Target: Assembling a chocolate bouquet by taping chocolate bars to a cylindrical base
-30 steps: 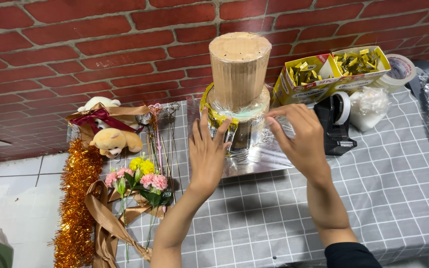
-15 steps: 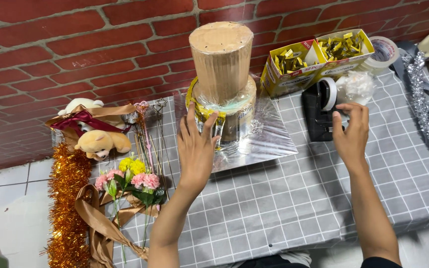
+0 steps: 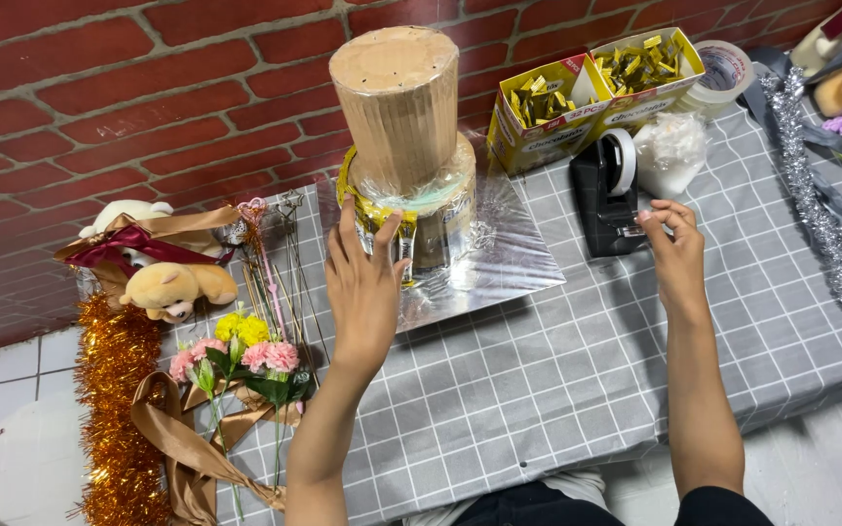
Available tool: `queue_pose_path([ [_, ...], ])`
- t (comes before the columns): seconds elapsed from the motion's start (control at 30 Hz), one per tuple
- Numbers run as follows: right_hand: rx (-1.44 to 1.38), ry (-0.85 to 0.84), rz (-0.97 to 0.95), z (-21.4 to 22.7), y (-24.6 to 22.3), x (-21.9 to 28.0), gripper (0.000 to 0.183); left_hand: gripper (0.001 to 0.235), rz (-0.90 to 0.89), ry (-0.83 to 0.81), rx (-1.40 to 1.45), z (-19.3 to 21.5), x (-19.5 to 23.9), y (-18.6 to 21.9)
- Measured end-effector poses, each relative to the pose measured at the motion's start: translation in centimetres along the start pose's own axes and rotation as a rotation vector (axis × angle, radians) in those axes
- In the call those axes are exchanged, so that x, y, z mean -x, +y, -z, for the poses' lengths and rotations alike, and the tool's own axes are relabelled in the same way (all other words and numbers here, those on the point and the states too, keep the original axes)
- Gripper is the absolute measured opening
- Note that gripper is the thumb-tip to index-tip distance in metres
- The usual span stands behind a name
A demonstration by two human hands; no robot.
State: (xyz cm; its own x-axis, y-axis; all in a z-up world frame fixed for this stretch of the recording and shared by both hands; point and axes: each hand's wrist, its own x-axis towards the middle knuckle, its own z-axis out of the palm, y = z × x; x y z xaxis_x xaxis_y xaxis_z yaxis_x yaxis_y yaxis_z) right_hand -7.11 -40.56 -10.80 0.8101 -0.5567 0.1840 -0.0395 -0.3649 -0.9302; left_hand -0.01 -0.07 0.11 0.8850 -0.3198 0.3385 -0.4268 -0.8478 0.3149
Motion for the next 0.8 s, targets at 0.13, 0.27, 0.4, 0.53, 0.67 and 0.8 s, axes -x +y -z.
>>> queue_pose_path([
  [0.13, -0.193, 0.018, -0.061, -0.3, -0.6, 1.4, 0.019, 0.061, -0.006, 0.009, 0.015, -0.1, 0.1, 0.0],
  [0.27, -0.195, 0.008, -0.066, -0.4, -1.7, 3.1, 0.020, 0.061, -0.007, 0.009, 0.019, 0.0, 0.0, 0.0],
  [0.4, -0.135, -0.004, -0.041, -0.2, -1.2, 3.4, 0.018, 0.062, -0.006, 0.008, 0.004, -0.2, 0.1, -0.1],
  [0.53, -0.101, -0.029, -0.006, 0.3, 0.0, 3.2, 0.017, 0.062, -0.004, 0.008, 0.016, -0.2, 0.0, 0.0],
  [0.67, -0.019, -0.045, 0.104, 0.6, 0.5, 3.0, 0.016, 0.064, -0.009, 0.016, 0.019, -0.2, 0.0, -0.1],
  [0.8, 0.118, -0.029, 0.229, 0.6, 0.1, 3.0, 0.012, 0.065, -0.017, 0.023, 0.019, -0.2, 0.0, -0.1],
])
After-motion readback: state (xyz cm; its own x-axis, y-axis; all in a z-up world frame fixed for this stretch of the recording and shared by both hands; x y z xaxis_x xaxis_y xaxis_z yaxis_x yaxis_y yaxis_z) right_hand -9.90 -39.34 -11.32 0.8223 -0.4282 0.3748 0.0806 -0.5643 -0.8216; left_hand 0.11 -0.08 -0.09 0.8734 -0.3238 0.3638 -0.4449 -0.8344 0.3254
